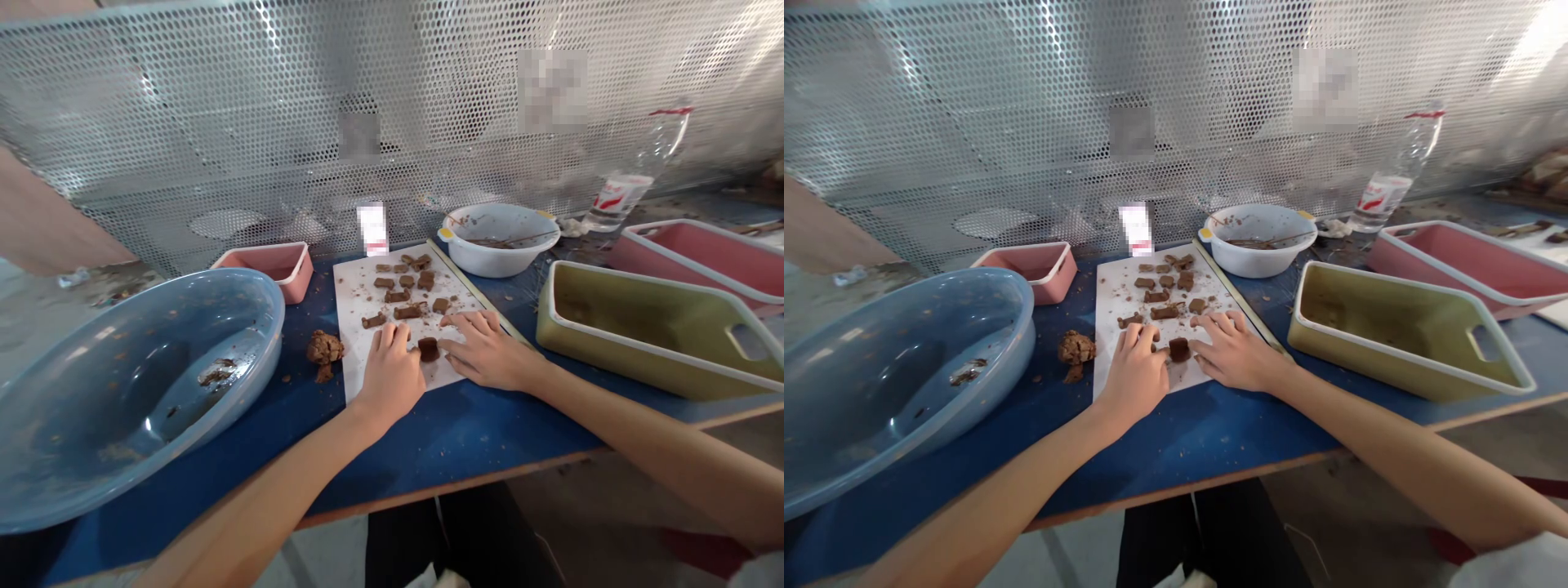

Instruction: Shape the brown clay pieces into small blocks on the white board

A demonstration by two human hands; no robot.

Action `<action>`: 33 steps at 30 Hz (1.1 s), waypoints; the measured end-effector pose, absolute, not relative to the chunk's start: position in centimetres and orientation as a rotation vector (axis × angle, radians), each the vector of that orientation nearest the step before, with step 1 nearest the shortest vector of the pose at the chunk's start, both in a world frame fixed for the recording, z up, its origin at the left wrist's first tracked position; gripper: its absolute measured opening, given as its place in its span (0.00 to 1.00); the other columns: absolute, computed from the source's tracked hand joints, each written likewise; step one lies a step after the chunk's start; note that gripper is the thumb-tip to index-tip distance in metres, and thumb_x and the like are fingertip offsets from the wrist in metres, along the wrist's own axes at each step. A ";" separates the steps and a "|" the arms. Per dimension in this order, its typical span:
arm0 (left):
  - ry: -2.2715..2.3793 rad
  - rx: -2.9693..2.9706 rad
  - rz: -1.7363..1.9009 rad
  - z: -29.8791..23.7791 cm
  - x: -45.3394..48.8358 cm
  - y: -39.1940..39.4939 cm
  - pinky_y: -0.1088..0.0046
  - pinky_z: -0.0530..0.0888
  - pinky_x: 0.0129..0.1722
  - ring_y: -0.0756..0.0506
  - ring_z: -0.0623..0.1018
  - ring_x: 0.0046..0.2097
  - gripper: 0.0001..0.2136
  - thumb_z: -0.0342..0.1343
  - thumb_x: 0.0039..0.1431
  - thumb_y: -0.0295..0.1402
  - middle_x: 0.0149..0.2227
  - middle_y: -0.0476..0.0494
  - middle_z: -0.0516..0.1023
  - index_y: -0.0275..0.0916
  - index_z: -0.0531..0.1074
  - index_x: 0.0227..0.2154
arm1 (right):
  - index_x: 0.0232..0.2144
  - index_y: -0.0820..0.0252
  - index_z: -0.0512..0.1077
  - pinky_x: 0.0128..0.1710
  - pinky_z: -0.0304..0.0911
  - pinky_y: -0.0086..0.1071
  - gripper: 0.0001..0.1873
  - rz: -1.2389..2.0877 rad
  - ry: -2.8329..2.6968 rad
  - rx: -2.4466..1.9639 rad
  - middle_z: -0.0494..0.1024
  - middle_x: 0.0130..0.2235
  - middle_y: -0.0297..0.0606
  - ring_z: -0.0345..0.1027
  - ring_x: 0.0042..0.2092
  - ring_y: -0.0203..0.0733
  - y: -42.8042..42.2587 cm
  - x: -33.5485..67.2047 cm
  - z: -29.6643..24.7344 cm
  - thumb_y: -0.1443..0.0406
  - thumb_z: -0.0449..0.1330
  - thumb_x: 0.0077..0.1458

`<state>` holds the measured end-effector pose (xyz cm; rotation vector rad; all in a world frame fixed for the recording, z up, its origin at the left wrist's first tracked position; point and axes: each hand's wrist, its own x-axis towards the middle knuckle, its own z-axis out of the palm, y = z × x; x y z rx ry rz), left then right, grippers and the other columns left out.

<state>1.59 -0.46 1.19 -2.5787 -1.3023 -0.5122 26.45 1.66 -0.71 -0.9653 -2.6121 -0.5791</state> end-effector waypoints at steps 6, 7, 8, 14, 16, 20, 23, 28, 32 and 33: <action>-1.318 -2.566 -0.540 1.2 1.4 -0.4 0.48 0.76 0.54 0.31 0.71 0.54 0.10 0.57 0.62 0.21 0.47 0.30 0.74 0.36 0.83 0.30 | 0.53 0.56 0.79 0.55 0.63 0.55 0.15 -0.548 -2.602 -0.969 0.71 0.63 0.55 0.66 0.61 0.63 1.6 26.5 -0.5 0.62 0.56 0.73; -1.312 -2.573 -0.535 1.2 1.4 -0.4 0.49 0.75 0.54 0.31 0.71 0.54 0.10 0.57 0.62 0.21 0.47 0.31 0.74 0.36 0.83 0.31 | 0.54 0.56 0.79 0.55 0.63 0.55 0.15 -0.545 -2.603 -0.970 0.71 0.63 0.56 0.66 0.61 0.63 1.6 26.5 -0.5 0.61 0.56 0.73; -1.306 -2.581 -0.528 1.2 1.4 -0.4 0.49 0.75 0.54 0.31 0.71 0.54 0.10 0.57 0.62 0.21 0.47 0.31 0.73 0.36 0.83 0.31 | 0.54 0.56 0.79 0.54 0.63 0.55 0.15 -0.544 -2.605 -0.969 0.71 0.63 0.56 0.66 0.60 0.63 1.6 26.5 -0.5 0.61 0.56 0.73; -1.463 -2.522 -0.569 1.4 1.5 -0.6 0.44 0.71 0.54 0.29 0.70 0.55 0.10 0.56 0.63 0.23 0.51 0.30 0.73 0.37 0.84 0.37 | 0.48 0.56 0.80 0.55 0.61 0.54 0.13 -0.419 -2.555 -0.956 0.71 0.61 0.54 0.64 0.60 0.62 1.6 26.6 -0.4 0.62 0.56 0.73; -1.510 -2.553 -0.644 1.2 1.3 -0.3 0.43 0.69 0.57 0.29 0.69 0.58 0.14 0.56 0.62 0.22 0.54 0.30 0.72 0.37 0.83 0.46 | 0.50 0.54 0.80 0.54 0.61 0.53 0.13 -0.310 -2.534 -0.938 0.70 0.60 0.51 0.64 0.58 0.60 1.7 26.8 -0.3 0.62 0.56 0.72; -1.598 -2.693 -0.766 0.4 1.1 1.0 0.42 0.66 0.62 0.29 0.65 0.65 0.23 0.54 0.62 0.20 0.62 0.32 0.67 0.40 0.78 0.58 | 0.60 0.47 0.77 0.55 0.61 0.54 0.18 -0.135 -2.559 -0.877 0.67 0.61 0.49 0.62 0.58 0.59 2.0 27.1 -0.3 0.62 0.56 0.73; -1.711 -2.749 -0.789 -0.2 1.0 1.7 0.41 0.65 0.64 0.29 0.63 0.67 0.22 0.51 0.64 0.21 0.64 0.33 0.66 0.42 0.79 0.56 | 0.59 0.46 0.78 0.58 0.61 0.55 0.18 -0.051 -2.572 -0.875 0.65 0.62 0.48 0.60 0.60 0.59 2.3 27.1 -0.6 0.61 0.57 0.73; -1.683 -2.773 -0.823 -0.4 1.0 1.8 0.40 0.65 0.64 0.29 0.63 0.67 0.21 0.52 0.63 0.21 0.64 0.33 0.66 0.41 0.79 0.55 | 0.58 0.47 0.79 0.59 0.60 0.57 0.17 -0.029 -2.547 -0.890 0.65 0.61 0.48 0.60 0.60 0.59 2.3 27.0 -0.7 0.61 0.56 0.73; -1.626 -2.796 -0.837 -0.6 0.9 1.8 0.40 0.65 0.65 0.29 0.63 0.67 0.21 0.52 0.63 0.21 0.63 0.33 0.67 0.41 0.79 0.55 | 0.60 0.46 0.78 0.59 0.61 0.56 0.18 -0.019 -2.576 -0.898 0.66 0.63 0.48 0.60 0.60 0.59 2.2 27.0 -0.6 0.60 0.57 0.72; -1.615 -2.807 -0.838 -0.6 0.9 1.8 0.40 0.65 0.65 0.29 0.63 0.67 0.21 0.52 0.63 0.21 0.63 0.33 0.67 0.41 0.80 0.55 | 0.59 0.46 0.79 0.59 0.61 0.56 0.18 -0.029 -2.574 -0.900 0.67 0.62 0.48 0.61 0.60 0.59 2.2 27.0 -0.6 0.60 0.57 0.72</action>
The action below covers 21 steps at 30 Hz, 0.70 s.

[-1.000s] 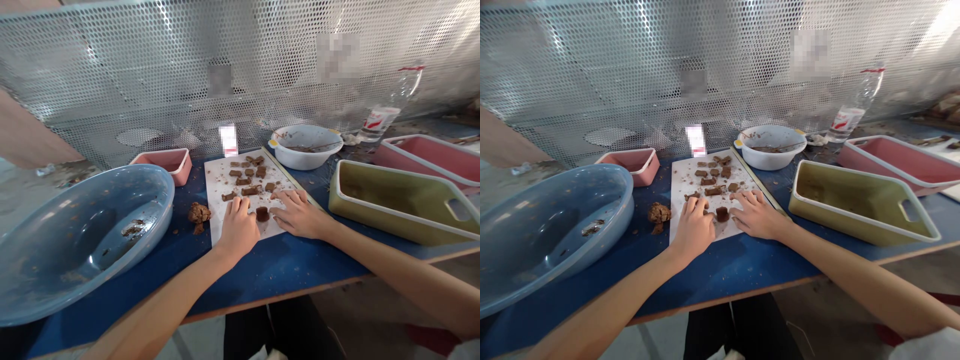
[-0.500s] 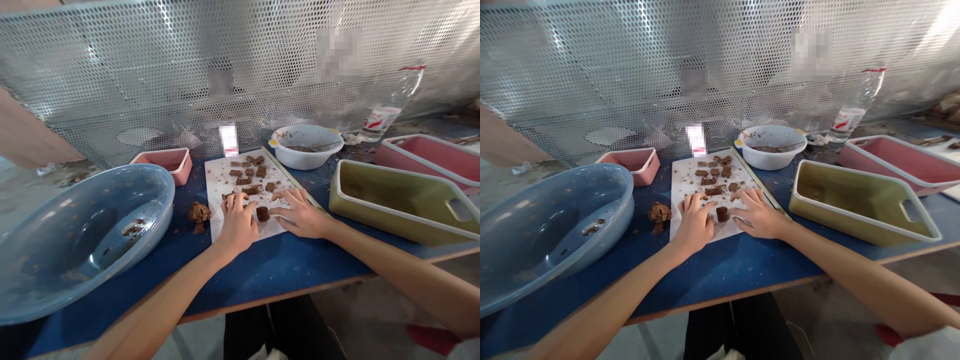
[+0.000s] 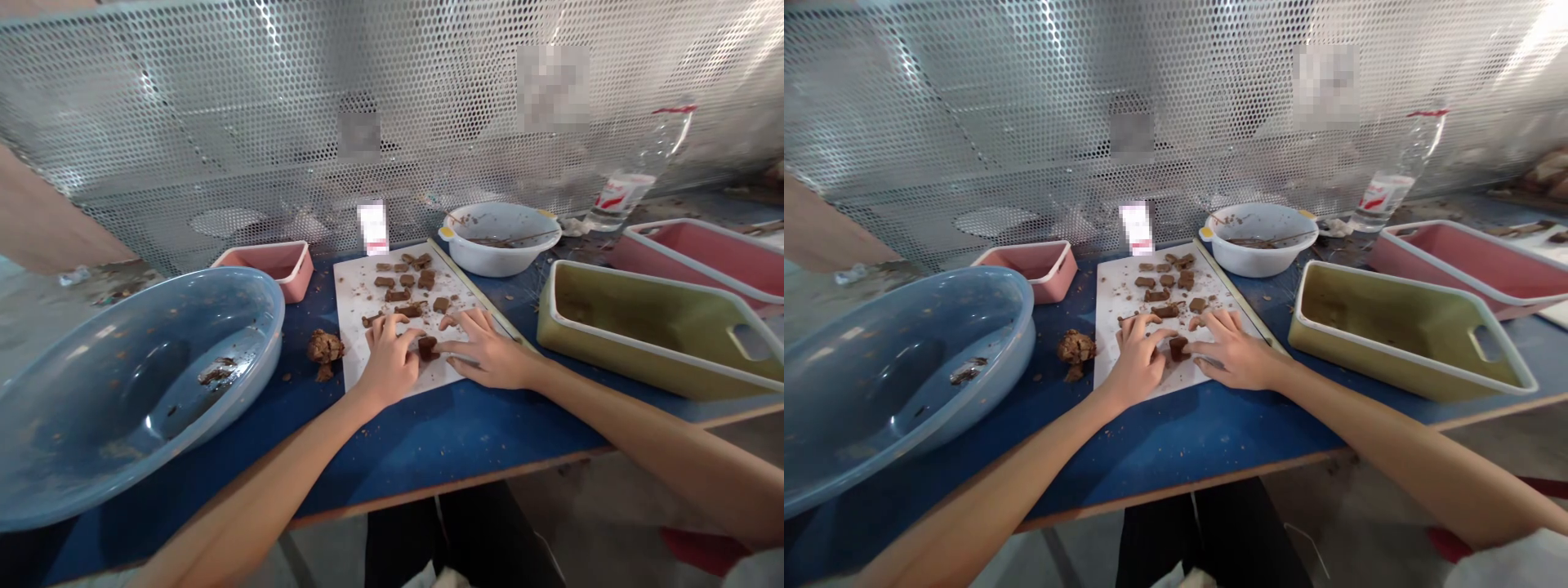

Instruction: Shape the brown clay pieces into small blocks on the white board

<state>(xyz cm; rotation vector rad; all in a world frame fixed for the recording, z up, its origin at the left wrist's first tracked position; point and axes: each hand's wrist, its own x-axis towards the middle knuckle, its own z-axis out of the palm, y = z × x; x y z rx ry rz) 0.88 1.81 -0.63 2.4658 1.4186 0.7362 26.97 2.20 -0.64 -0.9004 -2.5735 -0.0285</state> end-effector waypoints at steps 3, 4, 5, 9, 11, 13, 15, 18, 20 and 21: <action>1.386 2.466 0.728 -0.6 0.9 1.9 0.40 0.64 0.66 0.29 0.63 0.67 0.21 0.53 0.61 0.21 0.62 0.34 0.67 0.41 0.80 0.54 | 0.53 0.49 0.81 0.58 0.61 0.56 0.15 -0.050 -2.545 -0.912 0.68 0.61 0.48 0.62 0.60 0.59 2.2 27.0 -0.7 0.61 0.56 0.72; 1.378 2.462 0.722 -0.5 0.8 2.0 0.40 0.64 0.67 0.29 0.63 0.67 0.21 0.53 0.61 0.21 0.62 0.34 0.67 0.41 0.80 0.54 | 0.53 0.49 0.81 0.58 0.61 0.56 0.15 -0.047 -2.539 -0.913 0.68 0.61 0.48 0.62 0.60 0.59 2.3 27.0 -0.7 0.61 0.57 0.72; 1.372 2.453 0.712 -0.4 0.8 2.0 0.40 0.64 0.67 0.30 0.63 0.66 0.20 0.53 0.61 0.21 0.62 0.34 0.67 0.41 0.80 0.54 | 0.53 0.49 0.81 0.59 0.61 0.55 0.15 -0.037 -2.540 -0.911 0.68 0.61 0.47 0.62 0.59 0.59 2.3 27.0 -0.6 0.61 0.57 0.72; 1.353 2.403 0.656 0.0 0.8 2.2 0.41 0.65 0.67 0.30 0.63 0.66 0.18 0.54 0.63 0.24 0.61 0.35 0.68 0.42 0.79 0.52 | 0.57 0.46 0.80 0.61 0.62 0.55 0.16 0.012 -2.557 -0.906 0.67 0.61 0.46 0.61 0.59 0.57 2.4 26.9 -0.6 0.60 0.57 0.72; 1.349 2.388 0.644 0.0 0.8 2.4 0.41 0.65 0.67 0.30 0.63 0.66 0.18 0.54 0.63 0.24 0.61 0.35 0.68 0.42 0.79 0.52 | 0.56 0.47 0.80 0.60 0.62 0.56 0.16 0.009 -2.540 -0.921 0.67 0.61 0.47 0.61 0.60 0.57 2.3 26.9 -0.6 0.60 0.57 0.73; 1.347 2.384 0.640 -0.1 0.7 2.5 0.41 0.65 0.68 0.30 0.63 0.66 0.18 0.54 0.62 0.24 0.61 0.35 0.69 0.41 0.79 0.52 | 0.55 0.48 0.80 0.60 0.62 0.56 0.15 0.002 -2.523 -0.931 0.67 0.60 0.47 0.61 0.60 0.58 2.3 26.9 -0.5 0.60 0.56 0.73; 1.339 2.381 0.636 -0.2 0.7 2.6 0.41 0.65 0.68 0.30 0.63 0.66 0.19 0.54 0.61 0.24 0.61 0.35 0.69 0.41 0.79 0.52 | 0.55 0.49 0.80 0.60 0.62 0.56 0.15 0.011 -2.524 -0.927 0.67 0.60 0.47 0.61 0.60 0.57 2.3 26.8 -0.5 0.60 0.56 0.73; 1.312 2.377 0.644 -0.3 0.7 2.7 0.41 0.65 0.68 0.30 0.64 0.66 0.19 0.55 0.60 0.24 0.61 0.35 0.69 0.41 0.79 0.52 | 0.55 0.48 0.80 0.60 0.63 0.57 0.16 0.030 -2.532 -0.931 0.67 0.60 0.47 0.62 0.58 0.57 2.4 26.8 -0.6 0.60 0.57 0.73; 1.307 2.381 0.649 -0.3 0.7 2.7 0.41 0.65 0.68 0.30 0.64 0.66 0.18 0.55 0.60 0.24 0.61 0.35 0.69 0.41 0.79 0.52 | 0.56 0.48 0.80 0.61 0.63 0.58 0.16 0.033 -2.525 -0.937 0.67 0.60 0.47 0.62 0.59 0.57 2.4 26.7 -0.6 0.60 0.56 0.73; 1.310 2.386 0.647 -0.4 0.7 2.7 0.41 0.65 0.68 0.30 0.64 0.66 0.18 0.55 0.60 0.24 0.61 0.35 0.69 0.40 0.79 0.52 | 0.56 0.48 0.80 0.61 0.62 0.58 0.16 0.035 -2.521 -0.935 0.67 0.60 0.47 0.62 0.60 0.58 2.4 26.7 -0.6 0.60 0.56 0.73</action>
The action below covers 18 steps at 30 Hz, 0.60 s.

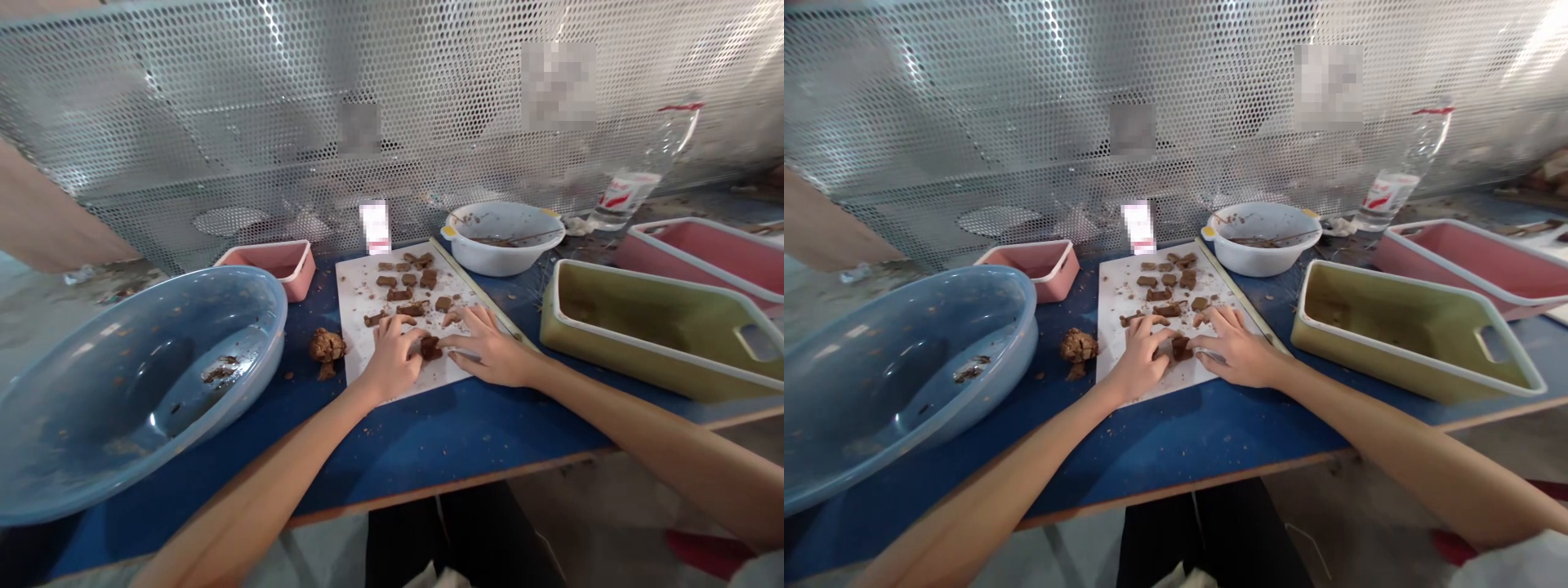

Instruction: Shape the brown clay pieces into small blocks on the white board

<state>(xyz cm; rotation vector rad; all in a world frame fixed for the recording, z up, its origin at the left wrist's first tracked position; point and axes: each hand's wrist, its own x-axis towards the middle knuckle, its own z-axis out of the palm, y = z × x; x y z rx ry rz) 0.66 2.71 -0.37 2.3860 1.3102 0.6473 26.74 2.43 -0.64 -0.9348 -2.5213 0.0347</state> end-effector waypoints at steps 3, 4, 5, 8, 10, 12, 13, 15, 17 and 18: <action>1.321 2.407 0.640 -0.5 0.6 2.7 0.43 0.66 0.67 0.30 0.64 0.66 0.19 0.55 0.60 0.24 0.61 0.35 0.69 0.41 0.79 0.52 | 0.56 0.48 0.80 0.62 0.62 0.58 0.16 0.041 -2.520 -0.932 0.68 0.60 0.47 0.62 0.60 0.57 2.4 26.7 -0.6 0.60 0.56 0.73; 1.320 2.416 0.644 -0.6 0.6 2.7 0.43 0.66 0.67 0.31 0.65 0.65 0.19 0.55 0.60 0.24 0.61 0.36 0.69 0.41 0.79 0.53 | 0.56 0.48 0.80 0.62 0.63 0.58 0.16 0.043 -2.519 -0.934 0.68 0.60 0.47 0.63 0.60 0.57 2.3 26.7 -0.6 0.60 0.56 0.73; 1.317 2.425 0.651 -0.7 0.6 2.7 0.44 0.67 0.67 0.31 0.65 0.65 0.19 0.55 0.60 0.24 0.61 0.36 0.70 0.42 0.79 0.53 | 0.55 0.48 0.80 0.62 0.63 0.58 0.16 0.046 -2.517 -0.935 0.68 0.60 0.47 0.63 0.60 0.57 2.3 26.7 -0.5 0.60 0.56 0.73; 1.294 2.449 0.674 -0.7 0.6 2.7 0.44 0.67 0.67 0.32 0.65 0.64 0.19 0.55 0.61 0.24 0.60 0.36 0.69 0.42 0.79 0.52 | 0.55 0.48 0.80 0.63 0.63 0.58 0.15 0.055 -2.510 -0.940 0.68 0.60 0.47 0.63 0.60 0.57 2.2 26.6 -0.4 0.59 0.57 0.73; 1.284 2.451 0.682 -0.7 0.6 2.6 0.44 0.66 0.67 0.31 0.65 0.65 0.18 0.56 0.60 0.23 0.60 0.36 0.69 0.42 0.79 0.52 | 0.55 0.48 0.80 0.63 0.63 0.58 0.15 0.053 -2.504 -0.947 0.68 0.60 0.46 0.63 0.60 0.58 2.2 26.6 -0.4 0.59 0.57 0.72; 1.279 2.445 0.685 -0.6 0.7 2.5 0.43 0.65 0.68 0.31 0.65 0.65 0.18 0.56 0.60 0.23 0.60 0.36 0.69 0.42 0.80 0.50 | 0.54 0.48 0.80 0.63 0.64 0.58 0.15 0.043 -2.501 -0.953 0.69 0.60 0.46 0.64 0.60 0.57 2.1 26.6 -0.3 0.59 0.58 0.72; 1.280 2.438 0.689 -0.5 0.7 2.5 0.43 0.65 0.68 0.31 0.65 0.65 0.18 0.56 0.59 0.23 0.60 0.36 0.69 0.42 0.80 0.51 | 0.55 0.47 0.80 0.63 0.64 0.58 0.15 0.036 -2.500 -0.955 0.69 0.60 0.46 0.64 0.60 0.57 2.1 26.6 -0.3 0.59 0.57 0.72; 1.286 2.420 0.708 -0.3 0.7 2.4 0.42 0.65 0.68 0.31 0.64 0.65 0.22 0.55 0.60 0.23 0.61 0.35 0.68 0.42 0.78 0.55 | 0.56 0.47 0.80 0.62 0.65 0.57 0.16 0.029 -2.501 -0.953 0.70 0.60 0.47 0.65 0.60 0.57 2.1 26.6 -0.3 0.58 0.57 0.72; 1.294 2.403 0.738 -0.2 0.7 2.3 0.42 0.66 0.67 0.31 0.65 0.65 0.26 0.54 0.60 0.22 0.61 0.35 0.68 0.43 0.75 0.61 | 0.58 0.47 0.80 0.61 0.67 0.57 0.17 0.023 -2.508 -0.942 0.71 0.59 0.47 0.65 0.59 0.57 2.1 26.6 -0.4 0.58 0.57 0.72; 1.295 2.400 0.750 -0.2 0.7 2.2 0.42 0.66 0.67 0.31 0.65 0.64 0.26 0.54 0.60 0.22 0.60 0.35 0.68 0.43 0.74 0.61 | 0.59 0.46 0.79 0.60 0.67 0.57 0.18 0.016 -2.514 -0.936 0.72 0.59 0.47 0.66 0.59 0.57 2.1 26.7 -0.4 0.57 0.57 0.72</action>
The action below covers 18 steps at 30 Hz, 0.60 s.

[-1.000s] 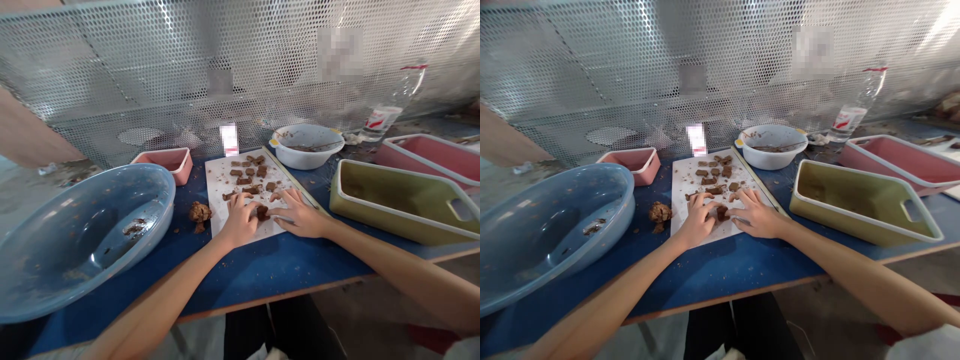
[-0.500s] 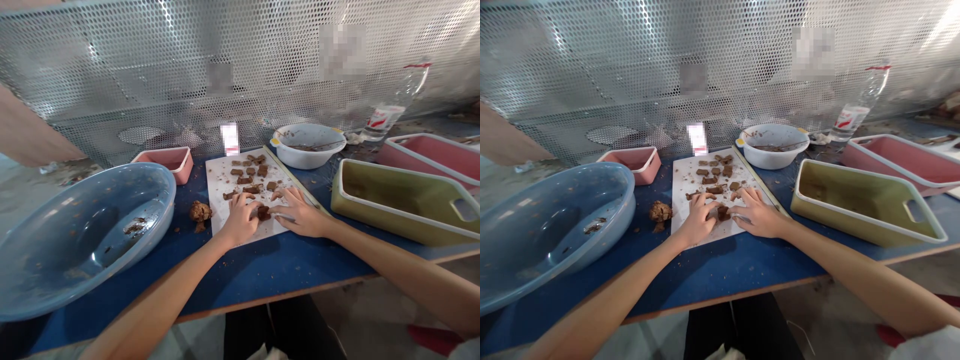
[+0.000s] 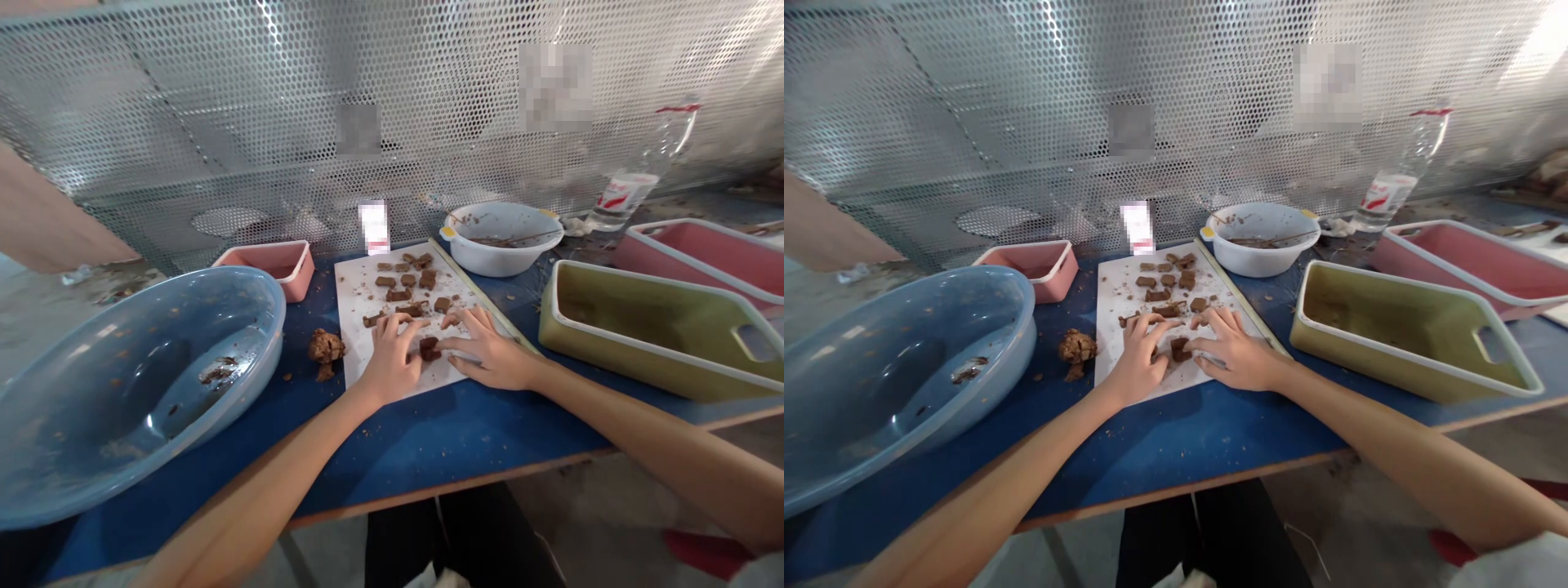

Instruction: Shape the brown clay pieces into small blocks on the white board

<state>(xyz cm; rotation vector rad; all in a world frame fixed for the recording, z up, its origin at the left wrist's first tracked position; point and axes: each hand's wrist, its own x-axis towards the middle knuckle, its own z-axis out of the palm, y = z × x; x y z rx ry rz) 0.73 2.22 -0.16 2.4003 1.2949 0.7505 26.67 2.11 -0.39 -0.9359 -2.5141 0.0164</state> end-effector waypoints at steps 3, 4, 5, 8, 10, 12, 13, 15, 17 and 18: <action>1.290 2.418 0.766 -0.2 0.8 2.2 0.43 0.66 0.67 0.32 0.66 0.63 0.21 0.54 0.60 0.22 0.57 0.35 0.69 0.42 0.79 0.54 | 0.61 0.43 0.78 0.60 0.67 0.56 0.20 -0.024 -2.554 -0.921 0.72 0.61 0.47 0.66 0.59 0.58 2.1 26.8 -0.5 0.58 0.57 0.72; 1.292 2.427 0.768 -0.2 0.8 2.2 0.43 0.66 0.67 0.32 0.66 0.63 0.20 0.54 0.60 0.21 0.57 0.36 0.69 0.41 0.80 0.51 | 0.62 0.42 0.78 0.59 0.66 0.56 0.20 -0.039 -2.565 -0.920 0.72 0.61 0.47 0.65 0.59 0.58 2.1 26.9 -0.5 0.58 0.57 0.72; 1.295 2.434 0.772 -0.3 0.8 2.2 0.44 0.67 0.66 0.32 0.66 0.62 0.19 0.54 0.60 0.21 0.56 0.36 0.69 0.41 0.81 0.50 | 0.62 0.42 0.78 0.59 0.66 0.56 0.20 -0.052 -2.570 -0.919 0.72 0.61 0.47 0.65 0.59 0.58 2.1 26.9 -0.5 0.58 0.57 0.72; 1.297 2.445 0.784 -0.4 0.7 2.3 0.44 0.67 0.66 0.33 0.66 0.62 0.20 0.54 0.59 0.20 0.56 0.36 0.69 0.42 0.82 0.49 | 0.60 0.43 0.80 0.59 0.64 0.57 0.19 -0.069 -2.556 -0.912 0.70 0.61 0.47 0.64 0.59 0.59 2.1 27.0 -0.5 0.60 0.57 0.72; 1.287 2.447 0.786 -0.5 0.7 2.4 0.44 0.67 0.66 0.33 0.66 0.62 0.20 0.54 0.60 0.20 0.55 0.36 0.69 0.42 0.83 0.49 | 0.61 0.44 0.79 0.60 0.64 0.57 0.20 -0.056 -2.557 -0.902 0.69 0.61 0.47 0.63 0.59 0.58 2.0 26.8 -0.4 0.60 0.57 0.72; 1.283 2.450 0.782 -0.5 0.7 2.4 0.44 0.67 0.66 0.33 0.66 0.62 0.20 0.54 0.60 0.20 0.55 0.36 0.69 0.42 0.83 0.49 | 0.63 0.43 0.77 0.61 0.64 0.57 0.20 -0.029 -2.577 -0.901 0.68 0.62 0.47 0.62 0.60 0.58 2.0 26.7 -0.4 0.59 0.58 0.72; 1.284 2.450 0.781 -0.5 0.7 2.3 0.44 0.67 0.66 0.33 0.66 0.62 0.20 0.54 0.60 0.20 0.55 0.36 0.69 0.42 0.83 0.49 | 0.63 0.43 0.77 0.61 0.64 0.57 0.20 -0.016 -2.587 -0.906 0.67 0.62 0.47 0.62 0.60 0.58 2.0 26.7 -0.3 0.59 0.57 0.73; 1.292 2.453 0.778 -0.5 0.6 2.3 0.44 0.67 0.66 0.33 0.66 0.61 0.19 0.54 0.61 0.20 0.55 0.36 0.69 0.41 0.83 0.49 | 0.62 0.44 0.78 0.62 0.65 0.59 0.19 0.004 -2.592 -0.924 0.66 0.63 0.48 0.61 0.62 0.60 2.1 26.6 -0.2 0.58 0.57 0.73; 1.296 2.458 0.774 -0.4 0.7 2.3 0.45 0.67 0.66 0.33 0.66 0.61 0.19 0.54 0.61 0.20 0.55 0.36 0.69 0.41 0.83 0.49 | 0.58 0.45 0.79 0.63 0.64 0.59 0.17 0.017 -2.568 -0.944 0.66 0.63 0.47 0.61 0.63 0.60 2.1 26.7 -0.2 0.58 0.57 0.73; 1.296 2.461 0.772 -0.4 0.7 2.3 0.45 0.67 0.66 0.33 0.66 0.61 0.18 0.54 0.61 0.20 0.55 0.36 0.69 0.41 0.83 0.49 | 0.57 0.45 0.80 0.64 0.64 0.59 0.16 0.022 -2.549 -0.952 0.67 0.62 0.47 0.62 0.63 0.59 2.1 26.8 -0.1 0.58 0.57 0.73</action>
